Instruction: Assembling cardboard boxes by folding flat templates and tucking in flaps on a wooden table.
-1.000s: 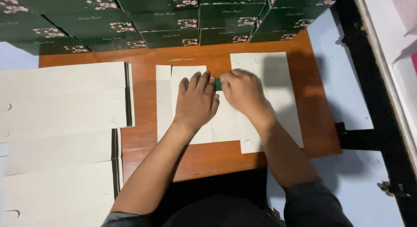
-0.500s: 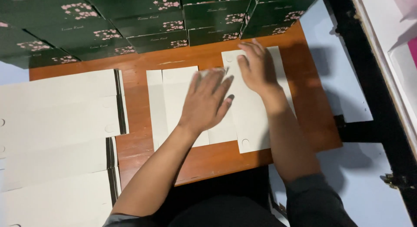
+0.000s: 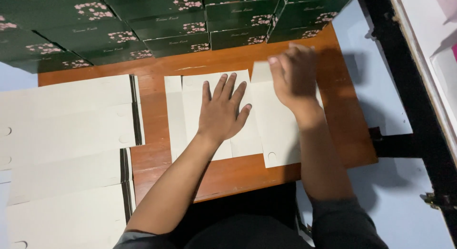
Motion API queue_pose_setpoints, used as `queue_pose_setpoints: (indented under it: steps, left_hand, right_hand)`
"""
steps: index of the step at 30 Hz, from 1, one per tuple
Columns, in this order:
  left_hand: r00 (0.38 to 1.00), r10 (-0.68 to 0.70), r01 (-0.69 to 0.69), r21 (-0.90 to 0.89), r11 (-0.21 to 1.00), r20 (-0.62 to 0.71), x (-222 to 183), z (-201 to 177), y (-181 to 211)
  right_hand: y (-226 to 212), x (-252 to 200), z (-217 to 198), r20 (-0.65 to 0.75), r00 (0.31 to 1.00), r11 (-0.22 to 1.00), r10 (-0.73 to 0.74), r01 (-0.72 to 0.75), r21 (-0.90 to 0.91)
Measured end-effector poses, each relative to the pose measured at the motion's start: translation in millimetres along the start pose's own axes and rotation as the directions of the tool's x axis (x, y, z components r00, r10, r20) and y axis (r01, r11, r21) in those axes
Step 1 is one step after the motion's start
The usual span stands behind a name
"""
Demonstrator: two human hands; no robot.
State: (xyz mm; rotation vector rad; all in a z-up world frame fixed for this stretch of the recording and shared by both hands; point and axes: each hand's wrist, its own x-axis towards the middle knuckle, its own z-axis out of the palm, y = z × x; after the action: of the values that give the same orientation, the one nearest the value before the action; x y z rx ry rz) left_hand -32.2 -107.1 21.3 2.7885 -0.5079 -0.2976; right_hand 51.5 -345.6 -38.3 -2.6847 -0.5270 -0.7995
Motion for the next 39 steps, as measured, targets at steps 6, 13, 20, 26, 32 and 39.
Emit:
queue_pose_setpoints:
  steps: [6, 13, 20, 26, 32, 39]
  left_hand:
    - [1.000, 0.011, -0.011, -0.008, 1.000, -0.014, 0, -1, 1]
    - [0.996, 0.073, -0.073, 0.003, 0.997, -0.048, 6, 2, 10]
    - [0.999, 0.034, -0.034, 0.031, 0.999, -0.004, 7, 4, 13]
    - [1.000, 0.008, -0.009, 0.024, 1.000, 0.020, 6, 4, 14]
    - [1.000, 0.003, -0.004, 0.021, 1.000, 0.014, 5, 5, 10]
    - [1.000, 0.014, -0.014, 0.022, 1.000, 0.016, -1, 3, 10]
  right_hand:
    - [-67, 10, -79, 0.413, 0.896, 0.983, 0.162, -0.182, 0.010]
    - [-56, 10, -57, 0.661, 0.730, 0.958, 0.174, -0.281, 0.058]
    - [-50, -3, -38, 0.585, 0.779, 0.973, 0.227, -0.201, -0.109]
    - [-53, -12, -33, 0.515, 0.835, 0.979, 0.196, -0.137, -0.150]
    - [-47, -40, -38, 0.290, 0.957, 0.990, 0.009, 0.033, -0.139]
    - [-38, -56, -35, 0.375, 0.926, 0.998, 0.032, -0.013, -0.054]
